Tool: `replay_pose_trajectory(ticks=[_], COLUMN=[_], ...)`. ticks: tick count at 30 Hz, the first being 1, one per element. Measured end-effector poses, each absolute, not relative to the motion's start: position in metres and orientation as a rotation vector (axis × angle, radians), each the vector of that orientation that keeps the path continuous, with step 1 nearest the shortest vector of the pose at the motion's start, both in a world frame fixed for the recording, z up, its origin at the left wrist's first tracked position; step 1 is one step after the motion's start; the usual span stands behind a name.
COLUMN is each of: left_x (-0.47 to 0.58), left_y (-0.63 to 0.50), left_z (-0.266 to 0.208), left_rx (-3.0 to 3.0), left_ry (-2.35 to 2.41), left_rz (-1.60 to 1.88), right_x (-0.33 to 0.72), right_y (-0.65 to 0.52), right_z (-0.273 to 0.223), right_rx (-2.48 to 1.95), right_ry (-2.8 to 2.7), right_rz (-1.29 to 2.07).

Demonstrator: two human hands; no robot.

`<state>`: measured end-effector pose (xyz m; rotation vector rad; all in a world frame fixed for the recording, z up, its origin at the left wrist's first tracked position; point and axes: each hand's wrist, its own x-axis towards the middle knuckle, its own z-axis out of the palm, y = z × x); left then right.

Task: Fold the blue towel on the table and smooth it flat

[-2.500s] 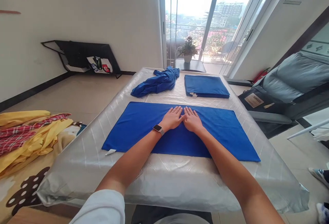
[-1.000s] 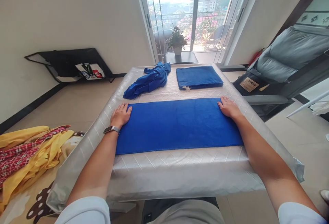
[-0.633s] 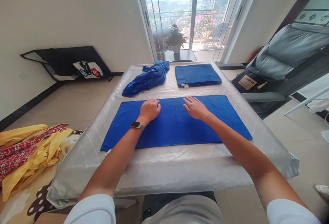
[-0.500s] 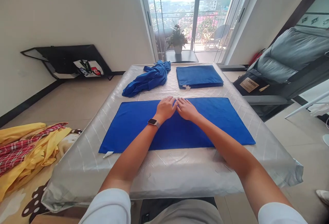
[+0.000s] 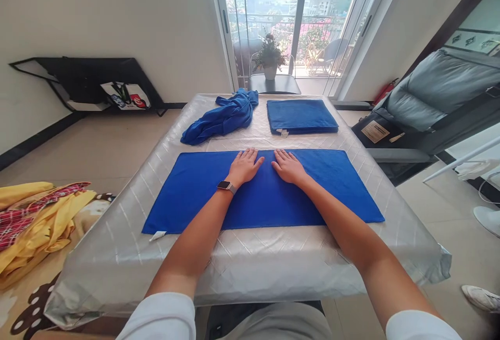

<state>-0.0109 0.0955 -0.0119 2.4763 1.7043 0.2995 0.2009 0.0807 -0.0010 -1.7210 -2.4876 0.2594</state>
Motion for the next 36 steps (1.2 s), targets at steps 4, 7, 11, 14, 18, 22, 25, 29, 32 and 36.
replay_pose_trajectory(ticks=[4, 7, 11, 14, 18, 22, 25, 29, 32, 36], left_x=[-0.068, -0.125, -0.195, -0.225, -0.232, -0.23, -0.23, -0.228, -0.225, -0.204], left_y=[0.097, 0.098, 0.095, 0.093, 0.094, 0.096, 0.096, 0.093, 0.088, 0.078], left_z=[-0.01, -0.011, -0.015, -0.019, -0.022, -0.023, -0.021, -0.018, -0.015, -0.004], left_rx=[2.401, 2.316, 2.101, 1.97, 1.946, 1.958, 1.962, 1.948, 1.951, 2.1], left_ry=[1.894, 2.027, 2.245, 2.364, 2.39, 2.397, 2.397, 2.382, 2.394, 2.295], left_rz=[0.188, 0.119, 0.148, 0.201, 0.198, 0.173, 0.183, 0.229, 0.304, 0.46], right_x=[0.264, 0.33, 0.4, 0.422, 0.427, 0.431, 0.434, 0.435, 0.432, 0.408], right_y=[0.085, 0.083, 0.08, 0.083, 0.09, 0.094, 0.095, 0.093, 0.09, 0.08], right_z=[-0.001, -0.004, -0.011, -0.016, -0.021, -0.026, -0.029, -0.03, -0.026, -0.01], right_rx=[-1.93, -2.095, -2.272, -2.316, -2.319, -2.292, -2.261, -2.183, -2.092, -1.947], right_ry=[-2.408, -2.293, -2.09, -2.039, -2.056, -2.063, -2.042, -2.009, -1.976, -1.974], right_rz=[0.236, 0.188, 0.132, 0.126, 0.122, 0.13, 0.105, 0.104, 0.085, 0.036])
